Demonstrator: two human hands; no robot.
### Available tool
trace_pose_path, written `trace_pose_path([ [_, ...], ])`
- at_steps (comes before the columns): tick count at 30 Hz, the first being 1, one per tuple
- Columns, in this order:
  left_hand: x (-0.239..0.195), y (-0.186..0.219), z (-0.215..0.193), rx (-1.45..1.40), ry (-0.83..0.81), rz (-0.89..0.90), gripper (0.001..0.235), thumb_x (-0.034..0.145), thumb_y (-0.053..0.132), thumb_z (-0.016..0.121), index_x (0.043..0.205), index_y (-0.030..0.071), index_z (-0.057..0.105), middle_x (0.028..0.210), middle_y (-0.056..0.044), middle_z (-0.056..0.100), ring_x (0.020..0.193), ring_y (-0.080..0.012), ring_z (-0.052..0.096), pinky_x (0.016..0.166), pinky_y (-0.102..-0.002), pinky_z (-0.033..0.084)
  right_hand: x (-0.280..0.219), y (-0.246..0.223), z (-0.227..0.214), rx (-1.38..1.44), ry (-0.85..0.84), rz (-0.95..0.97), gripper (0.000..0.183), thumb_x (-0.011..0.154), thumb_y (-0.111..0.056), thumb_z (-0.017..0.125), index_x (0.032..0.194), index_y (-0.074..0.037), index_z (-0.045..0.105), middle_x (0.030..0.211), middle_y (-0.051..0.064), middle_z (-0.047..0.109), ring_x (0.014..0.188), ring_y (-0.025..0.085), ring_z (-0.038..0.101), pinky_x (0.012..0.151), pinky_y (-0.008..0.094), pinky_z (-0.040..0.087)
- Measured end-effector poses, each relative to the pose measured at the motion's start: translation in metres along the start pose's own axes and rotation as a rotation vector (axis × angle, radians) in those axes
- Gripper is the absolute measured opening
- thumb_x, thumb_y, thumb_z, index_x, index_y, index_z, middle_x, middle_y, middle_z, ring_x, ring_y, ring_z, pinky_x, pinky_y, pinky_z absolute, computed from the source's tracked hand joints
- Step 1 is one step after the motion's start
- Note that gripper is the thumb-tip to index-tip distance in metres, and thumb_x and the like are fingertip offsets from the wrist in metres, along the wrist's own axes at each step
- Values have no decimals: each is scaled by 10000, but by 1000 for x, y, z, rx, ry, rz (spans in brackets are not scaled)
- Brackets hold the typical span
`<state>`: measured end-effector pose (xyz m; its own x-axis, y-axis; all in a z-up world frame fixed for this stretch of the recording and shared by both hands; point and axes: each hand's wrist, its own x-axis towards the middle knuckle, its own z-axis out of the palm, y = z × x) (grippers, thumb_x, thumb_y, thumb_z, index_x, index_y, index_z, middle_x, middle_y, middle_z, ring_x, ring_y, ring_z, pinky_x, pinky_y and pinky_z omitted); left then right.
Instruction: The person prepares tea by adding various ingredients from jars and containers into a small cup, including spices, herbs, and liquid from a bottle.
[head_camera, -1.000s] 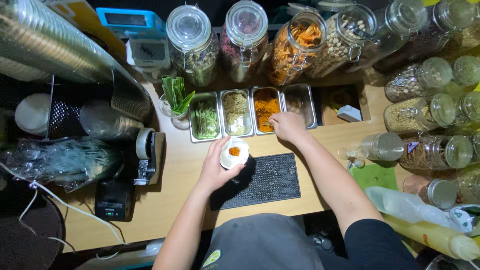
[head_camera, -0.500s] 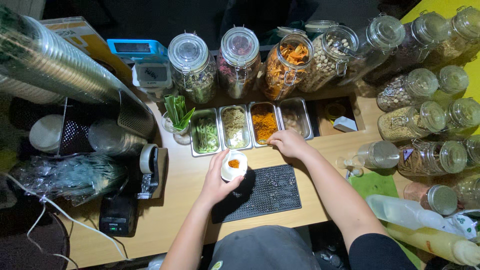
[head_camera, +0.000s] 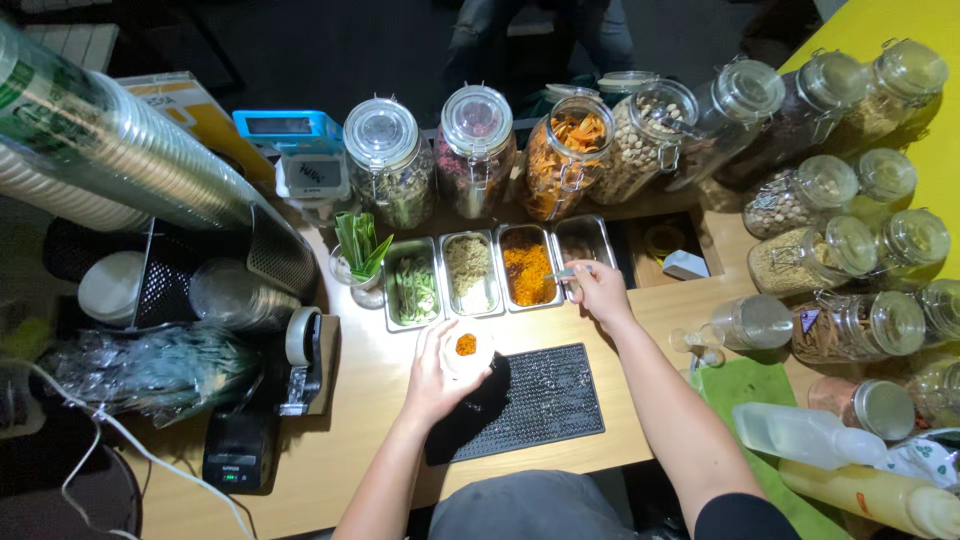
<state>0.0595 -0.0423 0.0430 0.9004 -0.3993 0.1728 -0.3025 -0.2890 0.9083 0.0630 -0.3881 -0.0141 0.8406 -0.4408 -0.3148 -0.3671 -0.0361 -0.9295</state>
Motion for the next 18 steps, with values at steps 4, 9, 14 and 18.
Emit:
trace_pose_path([
  [4, 5, -8, 5, 4, 34, 19, 873, 656, 290, 930, 1358, -14, 509, 1287, -200, 561, 1224, -341, 597, 1058, -417, 493, -7, -5, -7, 247, 24, -40, 298, 1048, -148, 524, 1218, 48, 671, 956, 110, 756, 532, 62, 529, 466, 202, 411],
  [9, 9, -18, 10, 5, 47, 37, 894, 664, 276, 934, 1370, -25, 474, 1310, -214, 547, 1243, -339, 579, 1070, -425, 480, -41, -16, 8, 523, -24, -30, 293, 1056, -136, 501, 1227, 60, 635, 959, 147, 732, 545, 80, 550, 474, 213, 436],
  [14, 8, -14, 10, -178, -42, -153, 920, 677, 262, 902, 1421, 17, 419, 1302, -178, 585, 1219, -286, 643, 1026, -391, 545, -80, -25, 35, 672, -119, -32, 269, 1070, -137, 505, 1198, 68, 625, 954, 156, 730, 565, 98, 571, 509, 216, 455],
  [18, 4, -20, 11, -137, 2, -58, 946, 680, 232, 919, 1448, 15, 412, 1333, -196, 587, 1243, -301, 619, 1046, -407, 526, -98, -17, 50, 626, -130, -26, 253, 1068, -145, 522, 1182, 52, 633, 951, 142, 724, 542, 100, 558, 493, 223, 447],
])
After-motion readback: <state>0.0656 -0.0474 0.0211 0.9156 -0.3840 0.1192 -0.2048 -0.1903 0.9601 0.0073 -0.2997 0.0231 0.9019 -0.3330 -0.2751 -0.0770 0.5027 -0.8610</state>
